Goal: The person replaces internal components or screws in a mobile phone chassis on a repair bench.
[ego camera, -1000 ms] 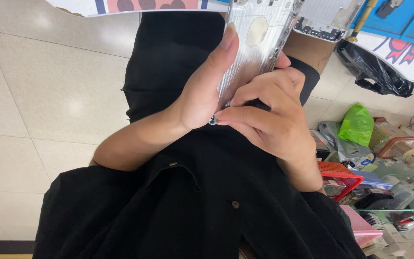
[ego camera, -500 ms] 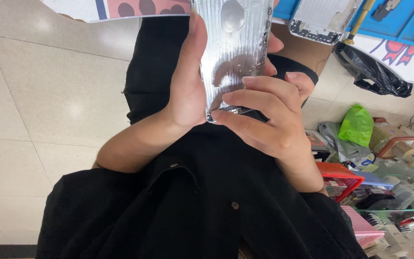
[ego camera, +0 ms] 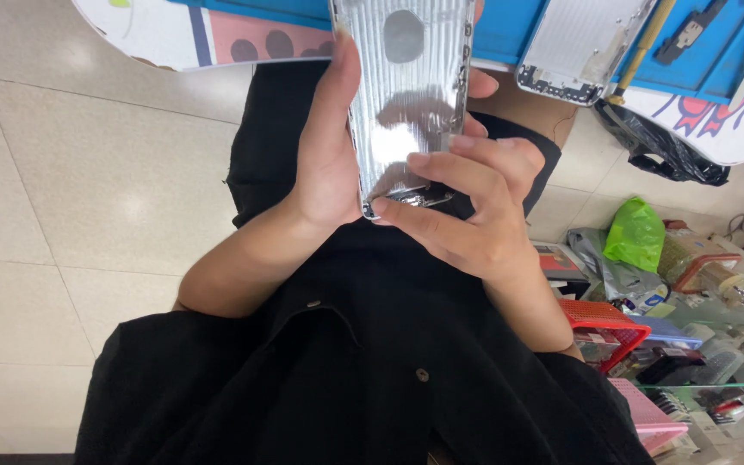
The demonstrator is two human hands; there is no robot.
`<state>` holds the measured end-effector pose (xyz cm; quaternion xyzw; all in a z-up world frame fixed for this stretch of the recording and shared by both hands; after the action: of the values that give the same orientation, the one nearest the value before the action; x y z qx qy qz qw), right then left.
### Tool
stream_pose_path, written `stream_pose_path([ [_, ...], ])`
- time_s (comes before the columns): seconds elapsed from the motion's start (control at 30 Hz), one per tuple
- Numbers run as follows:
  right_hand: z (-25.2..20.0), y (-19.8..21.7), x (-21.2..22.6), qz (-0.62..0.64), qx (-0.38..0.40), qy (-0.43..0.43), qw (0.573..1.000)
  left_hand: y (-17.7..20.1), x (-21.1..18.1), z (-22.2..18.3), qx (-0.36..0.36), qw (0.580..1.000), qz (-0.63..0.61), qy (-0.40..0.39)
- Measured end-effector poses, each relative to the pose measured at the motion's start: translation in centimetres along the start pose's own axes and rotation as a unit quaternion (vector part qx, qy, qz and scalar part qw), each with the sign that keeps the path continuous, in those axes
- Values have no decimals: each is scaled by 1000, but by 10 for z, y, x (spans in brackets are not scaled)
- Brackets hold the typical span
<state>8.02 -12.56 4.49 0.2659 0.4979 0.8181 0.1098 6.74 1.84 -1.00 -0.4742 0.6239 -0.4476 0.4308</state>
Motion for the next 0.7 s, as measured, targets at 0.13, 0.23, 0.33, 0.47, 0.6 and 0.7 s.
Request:
stream_pose_path([
  [0.13,2,-9,5,-3,-11,-2,1000,-2,-7,-6,35,998,46,1],
  [0.23,10,-17,2,-16,-31,-10,999,7,-20,-16,-25,970,220,-98],
  [0.33,22,-20,-2,-27,-25,-24,999,8,-29,-26,-34,936,331,-112],
  [0.47,30,-25,-8,-10,-12,-46,999,-11,-49,-30,-53,881,457,-112],
  [0.6,40,-25,-14,-9,-25,-44,999,-13,-55,-44,-67,804,576,-135],
  [0.7,48,-26,-15,-13,-35,-42,998,-15,-59,-45,-118,788,596,-97],
])
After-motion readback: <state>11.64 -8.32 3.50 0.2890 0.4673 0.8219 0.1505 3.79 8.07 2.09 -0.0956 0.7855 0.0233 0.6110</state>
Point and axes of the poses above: each hand's wrist, its own z-axis towards the middle knuckle, its own y-axis out of the back of the hand, x = y × z, the point moved 4 cm from there along z, towards the middle knuckle, and after that the axes turned 13 degrees about -z, right-handed, at the moved point
